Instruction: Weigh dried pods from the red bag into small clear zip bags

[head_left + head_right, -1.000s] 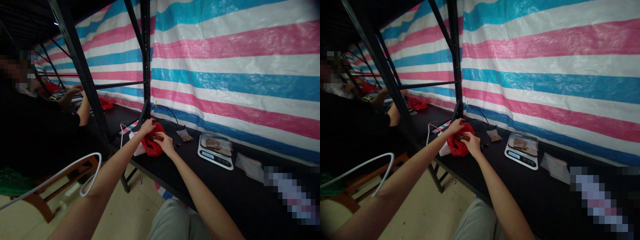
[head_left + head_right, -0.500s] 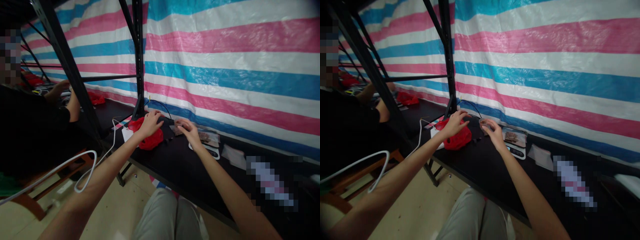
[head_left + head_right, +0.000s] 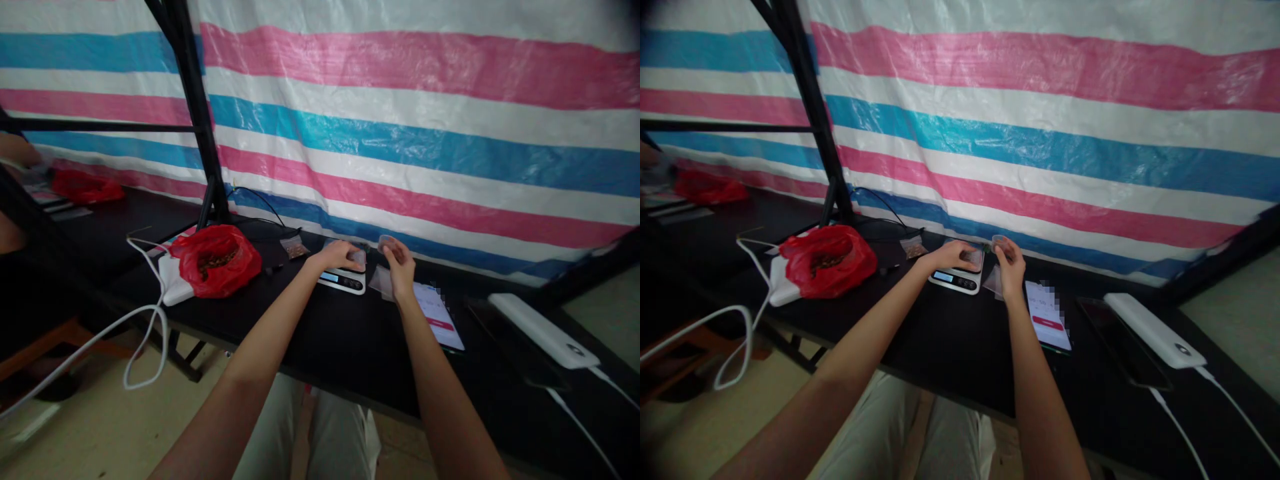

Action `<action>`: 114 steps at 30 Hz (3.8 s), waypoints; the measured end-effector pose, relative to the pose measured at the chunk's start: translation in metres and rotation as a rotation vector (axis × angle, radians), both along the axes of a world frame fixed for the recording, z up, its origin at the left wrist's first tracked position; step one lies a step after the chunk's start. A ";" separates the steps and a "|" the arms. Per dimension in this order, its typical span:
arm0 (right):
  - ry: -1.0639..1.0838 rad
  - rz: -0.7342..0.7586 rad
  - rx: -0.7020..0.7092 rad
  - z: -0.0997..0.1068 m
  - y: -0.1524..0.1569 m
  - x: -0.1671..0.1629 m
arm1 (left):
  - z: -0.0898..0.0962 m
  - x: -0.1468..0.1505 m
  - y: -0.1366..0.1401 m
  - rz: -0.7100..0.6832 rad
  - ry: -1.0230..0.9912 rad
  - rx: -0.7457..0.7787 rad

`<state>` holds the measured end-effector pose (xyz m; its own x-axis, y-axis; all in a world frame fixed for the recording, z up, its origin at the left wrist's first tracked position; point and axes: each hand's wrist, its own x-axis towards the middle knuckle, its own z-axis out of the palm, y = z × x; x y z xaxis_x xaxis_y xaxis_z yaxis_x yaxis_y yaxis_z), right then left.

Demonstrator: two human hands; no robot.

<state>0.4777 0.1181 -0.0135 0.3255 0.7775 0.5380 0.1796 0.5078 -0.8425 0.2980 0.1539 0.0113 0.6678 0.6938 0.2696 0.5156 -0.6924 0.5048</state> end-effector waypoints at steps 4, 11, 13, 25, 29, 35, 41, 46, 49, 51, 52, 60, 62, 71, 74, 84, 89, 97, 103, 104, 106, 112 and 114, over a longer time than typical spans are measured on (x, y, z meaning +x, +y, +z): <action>0.024 0.014 -0.015 0.001 0.002 -0.008 | -0.003 0.002 0.002 0.090 0.025 0.102; 0.043 0.047 -0.011 0.000 0.000 -0.015 | -0.011 0.007 0.009 0.189 -0.390 0.039; 0.076 0.038 -0.020 0.001 -0.002 -0.014 | -0.010 0.009 0.011 0.187 -0.664 -0.084; 0.079 0.089 -0.077 0.001 -0.010 -0.032 | -0.008 0.001 0.008 0.273 -1.236 -0.443; 0.049 0.081 -0.068 -0.002 -0.009 -0.032 | -0.008 -0.002 0.007 0.279 -1.239 -0.414; 0.023 0.046 -0.064 -0.005 -0.005 -0.027 | -0.019 -0.003 0.013 0.237 -1.116 -0.281; -0.057 -0.007 -0.037 -0.010 0.000 -0.023 | -0.031 0.000 0.008 0.199 -0.537 0.006; -0.136 -0.088 -0.050 -0.013 0.000 -0.018 | -0.030 0.002 0.004 0.171 -0.403 0.117; -0.195 -0.121 -0.042 -0.011 -0.002 -0.016 | -0.028 -0.001 0.005 0.214 -0.470 0.201; -0.237 -0.143 -0.047 -0.011 -0.002 -0.015 | -0.026 -0.004 0.006 0.278 -0.516 0.262; -0.255 -0.160 -0.055 -0.011 -0.002 -0.014 | -0.025 -0.007 0.007 0.326 -0.536 0.292; -0.245 -0.313 -0.096 -0.016 0.001 -0.002 | -0.028 -0.028 0.013 0.671 -0.574 0.468; -0.236 -0.336 -0.102 -0.017 0.002 0.000 | -0.030 -0.029 0.012 0.693 -0.581 0.486; -0.252 -0.384 -0.170 -0.021 0.006 0.006 | -0.026 -0.031 0.009 0.740 -0.650 0.513; -0.292 -0.397 -0.183 -0.016 0.004 0.006 | -0.025 -0.031 0.009 0.755 -0.663 0.500; -0.422 -0.351 -0.174 -0.019 0.006 0.004 | -0.023 -0.030 0.007 0.768 -0.692 0.418; -0.463 -0.368 -0.343 -0.013 0.019 0.015 | -0.023 -0.026 0.005 0.769 -0.711 0.395; -0.786 -0.528 -0.741 -0.005 0.024 0.015 | -0.024 -0.028 0.005 0.807 -0.745 0.422; -0.802 -0.736 -0.283 0.013 -0.004 -0.018 | -0.029 -0.034 0.011 0.881 -0.766 0.383; -0.798 -0.709 -0.296 0.017 -0.009 -0.024 | -0.030 -0.035 0.011 0.884 -0.768 0.381; -0.808 -0.579 -0.420 0.023 -0.015 -0.033 | -0.032 -0.035 0.011 0.887 -0.768 0.372; -0.826 -0.369 -0.564 0.015 -0.009 -0.037 | -0.031 -0.034 0.007 0.856 -0.757 0.381; -0.797 -0.309 -0.558 0.012 -0.007 -0.039 | -0.030 -0.033 0.003 0.832 -0.743 0.385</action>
